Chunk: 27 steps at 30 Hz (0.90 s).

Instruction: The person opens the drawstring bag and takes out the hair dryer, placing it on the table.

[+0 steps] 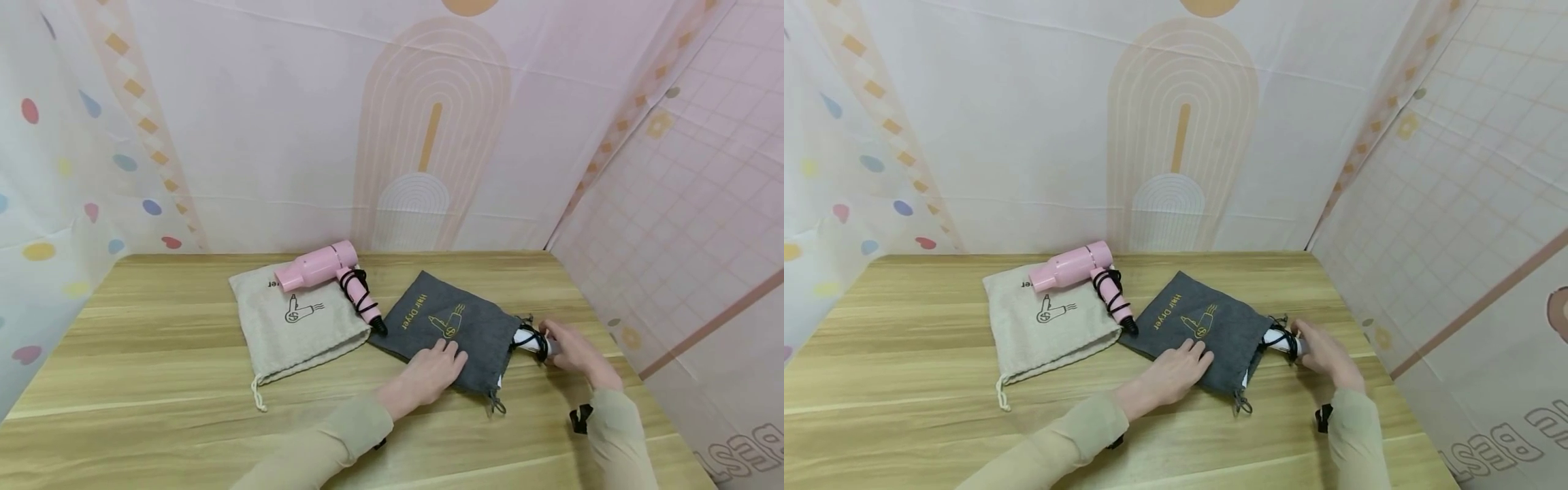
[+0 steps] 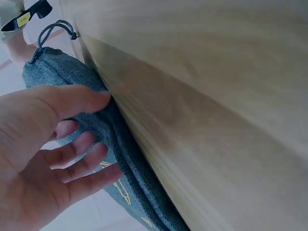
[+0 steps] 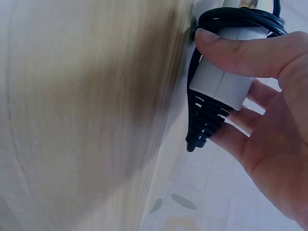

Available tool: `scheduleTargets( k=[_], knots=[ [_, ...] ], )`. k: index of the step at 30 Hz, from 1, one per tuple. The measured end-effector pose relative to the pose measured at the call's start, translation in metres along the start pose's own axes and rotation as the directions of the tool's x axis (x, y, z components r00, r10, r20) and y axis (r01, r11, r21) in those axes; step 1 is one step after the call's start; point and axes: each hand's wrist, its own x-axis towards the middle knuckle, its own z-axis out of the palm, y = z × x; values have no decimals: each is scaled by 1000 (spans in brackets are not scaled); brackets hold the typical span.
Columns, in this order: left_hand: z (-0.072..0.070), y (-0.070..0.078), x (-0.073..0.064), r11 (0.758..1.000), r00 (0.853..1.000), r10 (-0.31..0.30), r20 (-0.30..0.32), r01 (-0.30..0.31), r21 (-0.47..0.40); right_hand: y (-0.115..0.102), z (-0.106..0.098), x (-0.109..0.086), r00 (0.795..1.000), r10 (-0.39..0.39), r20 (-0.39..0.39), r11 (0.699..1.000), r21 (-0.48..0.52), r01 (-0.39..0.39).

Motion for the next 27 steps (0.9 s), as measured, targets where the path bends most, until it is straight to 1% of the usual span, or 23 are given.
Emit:
scheduleTargets(
  k=[3, 8, 13, 17, 24, 27],
  knots=[
    [1, 0, 1, 1000, 1000, 19, 16, -19, 0, -3, -1, 0, 1000, 16, 11, 1000, -10, -16],
    [3, 0, 1, 999, 999, 32, 37, -32, -10, -5, -2, 0, 1000, 4, 19, 1000, -16, -3],
    [3, -4, 0, 999, 998, 33, 60, -33, -10, -3, -3, -1, 1000, -14, 17, 1000, -16, 15],
    [4, -9, -2, 998, 996, 46, 73, -43, -36, 0, -2, -1, 1000, -13, 10, 1000, -21, 13],
    [3, -15, -2, 997, 995, 66, 78, -62, -51, 4, -3, 2, 1000, -26, 13, 999, -24, 26],
    [3, -16, -2, 996, 994, 73, 81, -68, -58, 6, -3, 2, 1000, -14, 23, 1000, -12, 14]
  ],
)
